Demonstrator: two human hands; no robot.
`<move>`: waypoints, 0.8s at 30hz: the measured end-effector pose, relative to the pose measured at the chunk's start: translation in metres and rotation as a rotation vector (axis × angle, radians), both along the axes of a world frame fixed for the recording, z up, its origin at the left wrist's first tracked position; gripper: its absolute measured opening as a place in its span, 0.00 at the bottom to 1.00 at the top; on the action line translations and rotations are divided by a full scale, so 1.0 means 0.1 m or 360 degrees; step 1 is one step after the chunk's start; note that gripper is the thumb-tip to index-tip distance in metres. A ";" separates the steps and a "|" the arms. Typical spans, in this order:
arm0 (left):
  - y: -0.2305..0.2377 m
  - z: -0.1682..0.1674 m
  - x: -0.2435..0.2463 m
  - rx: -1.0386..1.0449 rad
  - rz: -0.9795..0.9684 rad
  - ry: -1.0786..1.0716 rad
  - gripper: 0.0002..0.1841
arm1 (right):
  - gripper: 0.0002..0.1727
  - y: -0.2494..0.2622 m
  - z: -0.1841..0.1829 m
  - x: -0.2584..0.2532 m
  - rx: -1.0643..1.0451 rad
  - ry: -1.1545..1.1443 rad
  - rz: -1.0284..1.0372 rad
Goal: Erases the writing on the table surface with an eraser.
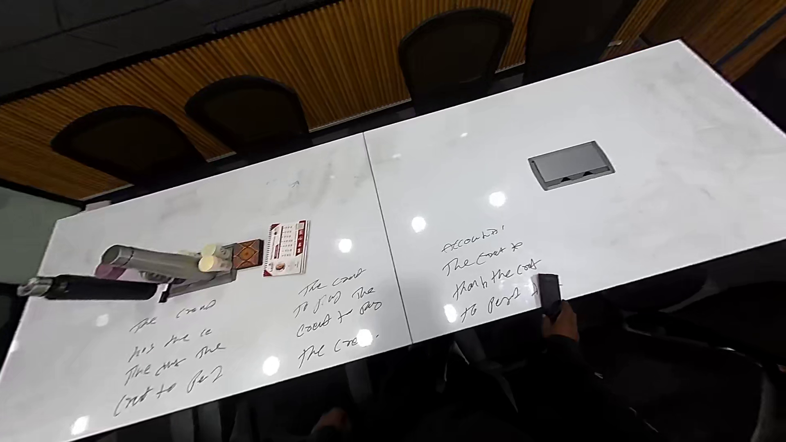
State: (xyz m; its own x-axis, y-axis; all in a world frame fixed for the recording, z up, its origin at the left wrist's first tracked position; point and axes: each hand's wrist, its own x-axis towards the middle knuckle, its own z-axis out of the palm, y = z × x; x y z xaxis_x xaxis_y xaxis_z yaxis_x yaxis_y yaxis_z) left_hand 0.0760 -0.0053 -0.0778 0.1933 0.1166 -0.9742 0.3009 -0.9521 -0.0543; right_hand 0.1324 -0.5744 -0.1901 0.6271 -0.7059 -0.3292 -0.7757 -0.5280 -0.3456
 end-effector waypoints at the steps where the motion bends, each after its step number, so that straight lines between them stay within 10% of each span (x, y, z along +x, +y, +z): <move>1: -0.09 -0.16 0.22 0.0022 -0.0130 -0.0128 0.23 | 0.47 0.07 0.01 0.00 0.0018 0.0000 -0.0025; 11: -2.08 -0.92 2.14 -0.0163 -0.0029 -0.1450 0.35 | 0.45 0.74 0.01 -0.50 0.0142 -0.0013 0.0098; 24: -2.49 -2.05 1.86 0.0282 0.0032 -0.1894 0.35 | 0.36 0.11 -0.07 -0.67 -0.0199 -0.0282 0.0176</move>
State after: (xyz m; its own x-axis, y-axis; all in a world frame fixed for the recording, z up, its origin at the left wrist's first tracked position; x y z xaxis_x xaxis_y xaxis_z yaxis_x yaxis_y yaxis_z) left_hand 0.2624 -0.2540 -0.2828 0.9571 0.2440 -0.1565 0.2659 -0.9540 0.1382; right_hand 0.0651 -0.5629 -0.1975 0.7430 -0.6582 -0.1212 -0.6439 -0.6537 -0.3977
